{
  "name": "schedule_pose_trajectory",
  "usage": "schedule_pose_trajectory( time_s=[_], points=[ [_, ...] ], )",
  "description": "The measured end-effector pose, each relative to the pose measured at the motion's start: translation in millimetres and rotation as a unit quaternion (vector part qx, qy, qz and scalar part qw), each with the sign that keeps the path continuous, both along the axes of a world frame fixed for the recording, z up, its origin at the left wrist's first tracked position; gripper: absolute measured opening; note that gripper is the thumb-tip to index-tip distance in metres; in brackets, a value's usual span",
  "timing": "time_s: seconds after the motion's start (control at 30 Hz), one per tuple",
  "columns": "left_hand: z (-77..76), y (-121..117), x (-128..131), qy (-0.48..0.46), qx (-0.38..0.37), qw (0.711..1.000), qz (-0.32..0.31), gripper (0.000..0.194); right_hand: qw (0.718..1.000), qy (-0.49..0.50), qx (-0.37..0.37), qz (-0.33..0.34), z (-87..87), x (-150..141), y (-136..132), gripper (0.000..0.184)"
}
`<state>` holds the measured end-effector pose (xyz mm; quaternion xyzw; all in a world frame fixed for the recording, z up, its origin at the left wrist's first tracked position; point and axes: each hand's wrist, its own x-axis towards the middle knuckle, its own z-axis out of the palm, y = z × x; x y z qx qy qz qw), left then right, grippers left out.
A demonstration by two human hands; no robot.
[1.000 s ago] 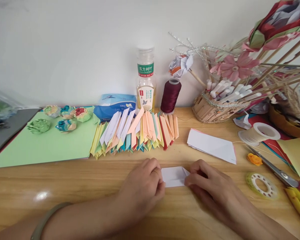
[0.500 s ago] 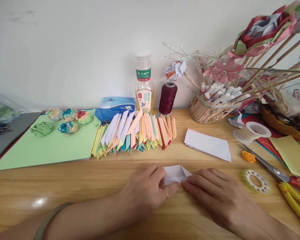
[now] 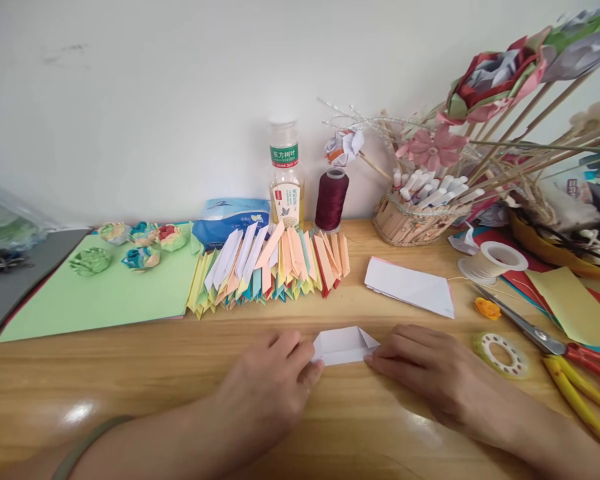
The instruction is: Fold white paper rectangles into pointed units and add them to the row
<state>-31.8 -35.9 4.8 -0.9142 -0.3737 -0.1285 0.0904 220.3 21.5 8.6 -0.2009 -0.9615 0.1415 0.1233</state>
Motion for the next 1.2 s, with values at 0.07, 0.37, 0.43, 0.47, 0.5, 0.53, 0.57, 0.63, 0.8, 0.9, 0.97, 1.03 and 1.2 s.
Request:
schedule_pose_trajectory(
  time_s=[0.07, 0.37, 0.43, 0.47, 0.5, 0.53, 0.57, 0.63, 0.8, 0.9, 0.97, 1.03, 1.2],
  points=[
    [3.3, 2.0, -2.5, 0.013, -0.006, 1.000, -0.012, 0.013, 1.000, 0.001, -0.018, -0.001, 1.3, 1.9, 1.5, 0.032],
    [4.3, 12.5, -10.4, -0.004, -0.009, 0.999, -0.053, 0.018, 0.998, -0.022, -0.063, -0.002, 11.9, 4.9, 10.1, 0.034],
    [2.8, 15.0, -11.9, -0.006, 0.004, 0.999, -0.053, 0.019, 0.998, -0.020, -0.065, -0.004, 13.8, 3.0, 9.6, 0.033],
    [1.8, 16.3, -12.4, -0.006, 0.013, 0.999, -0.051, 0.019, 0.997, -0.021, -0.067, -0.005, 15.0, 1.0, 7.7, 0.032],
    [0.8, 17.7, -12.6, -0.008, 0.023, 0.999, -0.044, 0.020, 0.997, -0.023, -0.073, -0.004, 16.6, -1.9, 4.6, 0.031],
    [0.0, 19.0, -12.4, -0.008, 0.029, 0.999, -0.035, 0.020, 0.996, -0.027, -0.083, 0.001, 18.8, -5.6, 0.3, 0.030],
    [-0.5, 20.0, -11.8, -0.007, 0.026, 0.999, -0.022, 0.018, 0.995, -0.030, -0.094, 0.009, 21.6, -9.9, -5.2, 0.029],
    [-0.3, 21.2, -8.6, -0.006, -0.009, 1.000, 0.015, 0.014, 0.991, -0.028, -0.127, 0.034, 28.2, -18.7, -17.5, 0.028],
    [2.0, 22.2, 5.4, -0.035, -0.123, 0.991, 0.041, 0.036, 0.989, 0.051, -0.124, 0.064, 30.4, -23.8, -28.8, 0.042],
    [1.3, 24.6, 9.8, -0.065, -0.134, 0.989, 0.015, 0.038, 0.996, 0.067, -0.027, -0.057, 14.5, -17.4, -16.2, 0.041],
    [1.2, 25.3, 10.1, -0.111, -0.110, 0.988, 0.010, 0.034, 0.997, 0.041, 0.037, -0.057, 3.7, -14.9, -8.0, 0.035],
    [2.2, 23.4, 9.8, -0.168, -0.085, 0.982, -0.002, 0.021, 0.995, 0.019, 0.083, -0.056, -2.7, -14.9, -4.7, 0.029],
    [1.8, 9.1, 11.9, -0.181, -0.058, 0.980, -0.057, 0.019, 0.980, -0.014, 0.169, -0.101, -3.7, -16.5, -13.0, 0.021]
  ],
)
